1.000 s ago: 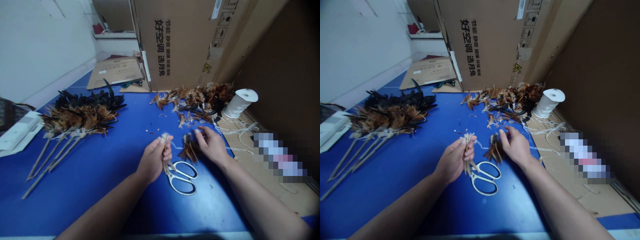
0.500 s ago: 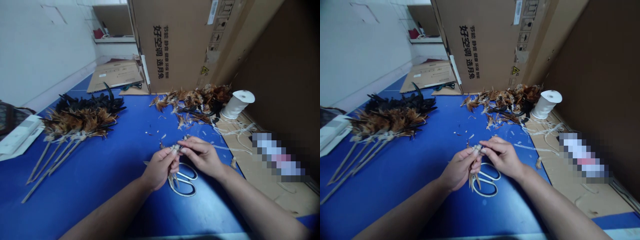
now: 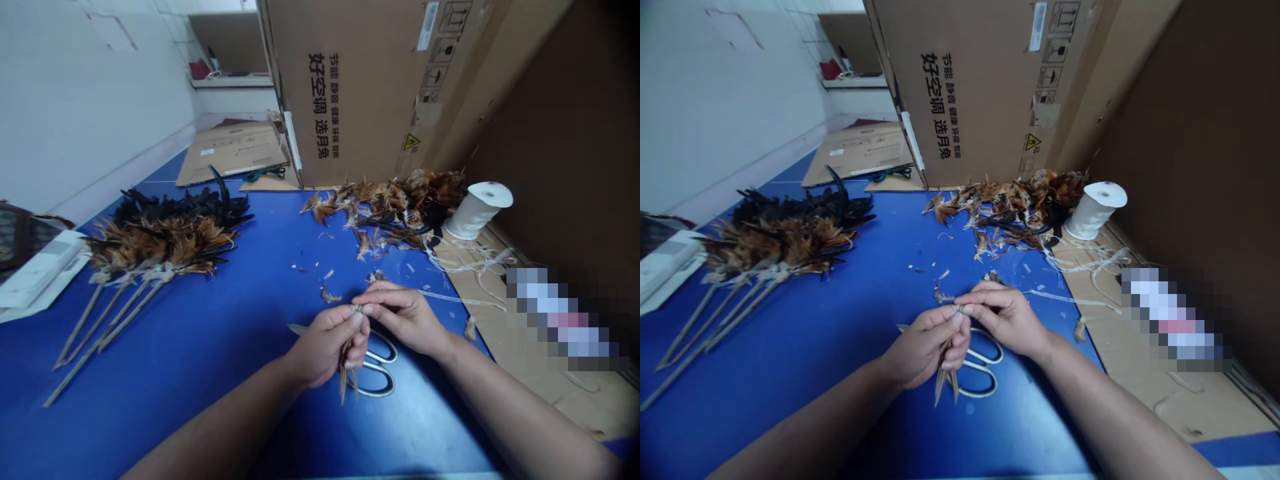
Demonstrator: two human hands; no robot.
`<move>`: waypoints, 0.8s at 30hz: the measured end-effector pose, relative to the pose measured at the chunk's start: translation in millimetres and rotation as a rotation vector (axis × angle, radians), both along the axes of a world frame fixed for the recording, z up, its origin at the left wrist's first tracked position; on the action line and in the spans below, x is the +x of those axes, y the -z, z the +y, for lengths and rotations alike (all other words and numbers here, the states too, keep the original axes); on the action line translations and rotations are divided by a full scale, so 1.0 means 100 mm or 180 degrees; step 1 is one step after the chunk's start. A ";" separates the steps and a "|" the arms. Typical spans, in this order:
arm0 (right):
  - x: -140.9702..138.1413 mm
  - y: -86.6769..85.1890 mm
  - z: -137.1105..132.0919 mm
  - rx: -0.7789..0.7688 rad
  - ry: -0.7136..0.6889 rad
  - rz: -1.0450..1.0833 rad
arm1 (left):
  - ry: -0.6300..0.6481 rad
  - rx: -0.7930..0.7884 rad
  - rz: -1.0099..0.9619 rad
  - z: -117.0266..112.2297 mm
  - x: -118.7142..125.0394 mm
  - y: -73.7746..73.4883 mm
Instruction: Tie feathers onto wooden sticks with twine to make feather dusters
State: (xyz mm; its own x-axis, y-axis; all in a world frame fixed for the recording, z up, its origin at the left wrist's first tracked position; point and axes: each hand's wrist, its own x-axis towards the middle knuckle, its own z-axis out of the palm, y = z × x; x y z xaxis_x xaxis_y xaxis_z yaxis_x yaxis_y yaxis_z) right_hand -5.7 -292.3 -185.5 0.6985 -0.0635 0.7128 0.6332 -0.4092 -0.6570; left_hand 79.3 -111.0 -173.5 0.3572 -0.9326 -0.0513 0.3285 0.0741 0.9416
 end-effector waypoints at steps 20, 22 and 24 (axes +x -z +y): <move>0.06 0.04 0.04 -0.0183 0.0374 0.0057 | -0.0920 0.0445 -0.2069 -0.02 0.03 0.05; 0.05 0.04 0.03 -0.0047 0.0343 0.0091 | -0.0951 0.0423 -0.1982 -0.02 0.03 0.06; 0.03 0.03 0.01 0.0085 0.0411 0.0089 | -0.0914 0.0377 -0.1560 -0.04 0.03 0.05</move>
State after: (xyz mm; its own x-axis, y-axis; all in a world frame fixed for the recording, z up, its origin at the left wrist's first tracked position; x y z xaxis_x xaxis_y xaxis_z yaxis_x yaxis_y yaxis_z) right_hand -3.0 -291.0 -188.2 0.7028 -0.1729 0.6901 0.5578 -0.4682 -0.6853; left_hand 81.8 -114.7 -178.5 0.6032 -0.7929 0.0858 -0.1656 -0.0193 0.9860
